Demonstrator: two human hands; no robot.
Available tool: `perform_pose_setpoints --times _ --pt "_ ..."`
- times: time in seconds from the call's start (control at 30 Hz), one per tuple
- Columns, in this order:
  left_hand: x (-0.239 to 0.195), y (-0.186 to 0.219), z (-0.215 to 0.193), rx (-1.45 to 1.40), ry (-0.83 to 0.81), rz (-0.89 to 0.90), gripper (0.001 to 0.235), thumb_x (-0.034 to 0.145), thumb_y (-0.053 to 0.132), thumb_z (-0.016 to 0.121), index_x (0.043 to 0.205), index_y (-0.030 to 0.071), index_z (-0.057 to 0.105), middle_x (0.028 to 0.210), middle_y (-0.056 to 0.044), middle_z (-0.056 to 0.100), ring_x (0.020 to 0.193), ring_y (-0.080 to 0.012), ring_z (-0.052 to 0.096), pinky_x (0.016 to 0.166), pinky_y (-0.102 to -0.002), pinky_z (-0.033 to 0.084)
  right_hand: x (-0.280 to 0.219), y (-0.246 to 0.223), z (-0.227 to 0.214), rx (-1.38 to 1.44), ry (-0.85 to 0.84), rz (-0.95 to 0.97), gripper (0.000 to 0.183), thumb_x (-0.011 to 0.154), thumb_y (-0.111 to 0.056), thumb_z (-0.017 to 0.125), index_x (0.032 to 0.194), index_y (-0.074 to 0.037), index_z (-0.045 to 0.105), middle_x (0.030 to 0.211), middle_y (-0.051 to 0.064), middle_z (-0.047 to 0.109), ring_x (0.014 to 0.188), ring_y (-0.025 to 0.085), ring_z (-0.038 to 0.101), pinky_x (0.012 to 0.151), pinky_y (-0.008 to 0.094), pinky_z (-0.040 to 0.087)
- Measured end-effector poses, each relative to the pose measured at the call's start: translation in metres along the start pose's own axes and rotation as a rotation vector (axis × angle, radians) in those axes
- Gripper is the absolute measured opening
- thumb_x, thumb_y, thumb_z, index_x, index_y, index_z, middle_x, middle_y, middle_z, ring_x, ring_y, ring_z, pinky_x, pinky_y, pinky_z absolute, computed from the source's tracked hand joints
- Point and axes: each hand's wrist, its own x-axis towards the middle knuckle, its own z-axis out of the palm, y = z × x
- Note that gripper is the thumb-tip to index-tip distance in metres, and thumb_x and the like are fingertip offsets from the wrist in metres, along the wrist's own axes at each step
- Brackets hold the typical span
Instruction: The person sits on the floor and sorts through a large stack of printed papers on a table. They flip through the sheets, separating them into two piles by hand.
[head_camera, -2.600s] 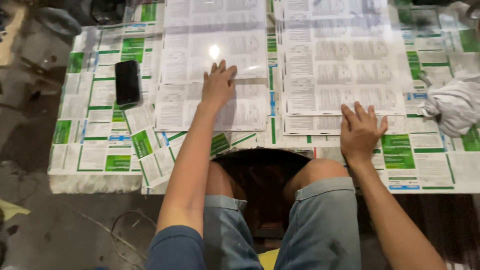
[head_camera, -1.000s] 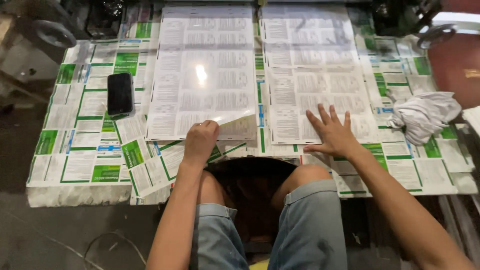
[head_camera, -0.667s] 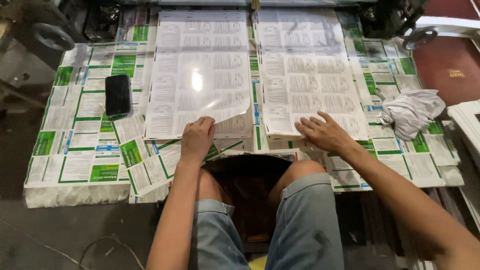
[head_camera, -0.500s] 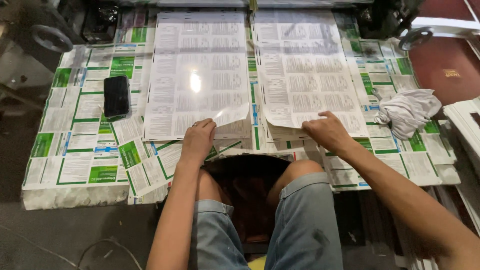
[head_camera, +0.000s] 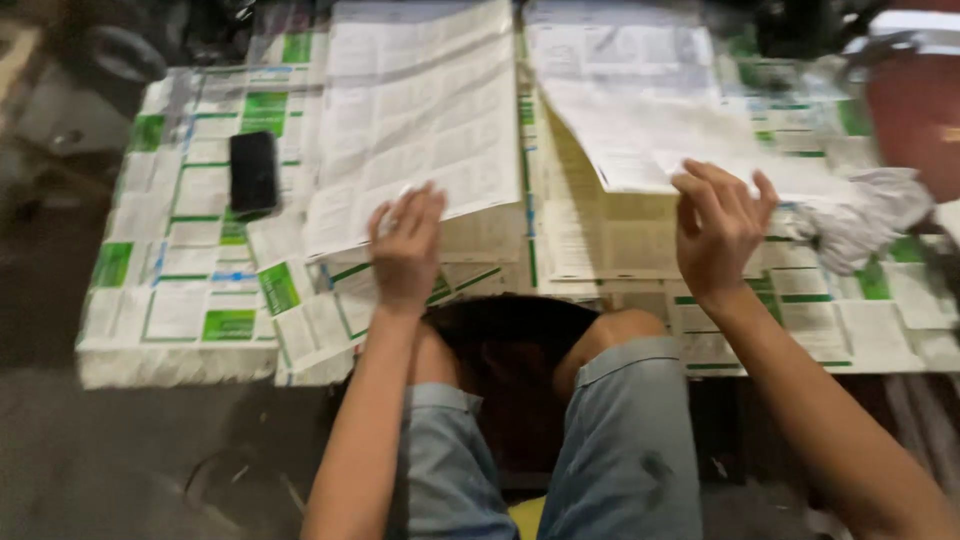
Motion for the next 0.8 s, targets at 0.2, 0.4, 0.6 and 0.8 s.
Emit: perform_pose_setpoints --times 0.2,0.4,0.6,0.8 --pt "-0.051 -0.027 0.069 -0.143 -0.483 -0.132 0.025 0.093 0.013 0.061 0.112 0.016 0.077 0.127 -0.010 0.070 0.119 -0.0322 0.065 0.093 -0.050 0.052 -0.141 0.059 0.076 -0.047 -0.451 0.083 0.017 0.103 -0.005 0.068 0.119 -0.009 0.072 0.121 0.017 0.072 0.097 0.034 0.069 0.080 0.045 0.055" --pt "-0.041 -0.028 0.070 -0.179 -0.581 -0.199 0.017 0.095 0.014 0.063 0.106 0.015 0.077 0.123 -0.010 0.070 0.123 -0.0335 0.064 0.098 -0.053 0.052 -0.151 0.060 0.078 0.238 -0.292 0.345 0.027 0.104 -0.009 0.062 0.130 -0.012 0.068 0.152 0.020 0.062 0.127 0.035 0.066 0.103 0.044 0.054" --pt "-0.031 -0.037 0.094 -0.273 -0.463 -0.247 0.024 0.090 0.011 0.067 0.112 0.014 0.076 0.136 -0.015 0.065 0.130 -0.0405 0.056 0.106 -0.060 0.044 -0.158 0.070 0.086 -0.005 -0.367 0.364 0.035 0.102 -0.014 0.065 0.136 -0.014 0.073 0.148 0.018 0.062 0.142 0.045 0.049 0.119 0.063 0.026" --pt "-0.013 -0.042 0.106 -0.283 -0.488 -0.252 0.024 0.090 0.011 0.068 0.113 0.011 0.074 0.137 -0.017 0.064 0.131 -0.0425 0.056 0.109 -0.060 0.042 -0.158 0.073 0.091 0.044 -0.332 0.431 0.032 0.105 -0.016 0.058 0.136 -0.011 0.066 0.153 0.019 0.057 0.146 0.040 0.050 0.127 0.061 0.022"
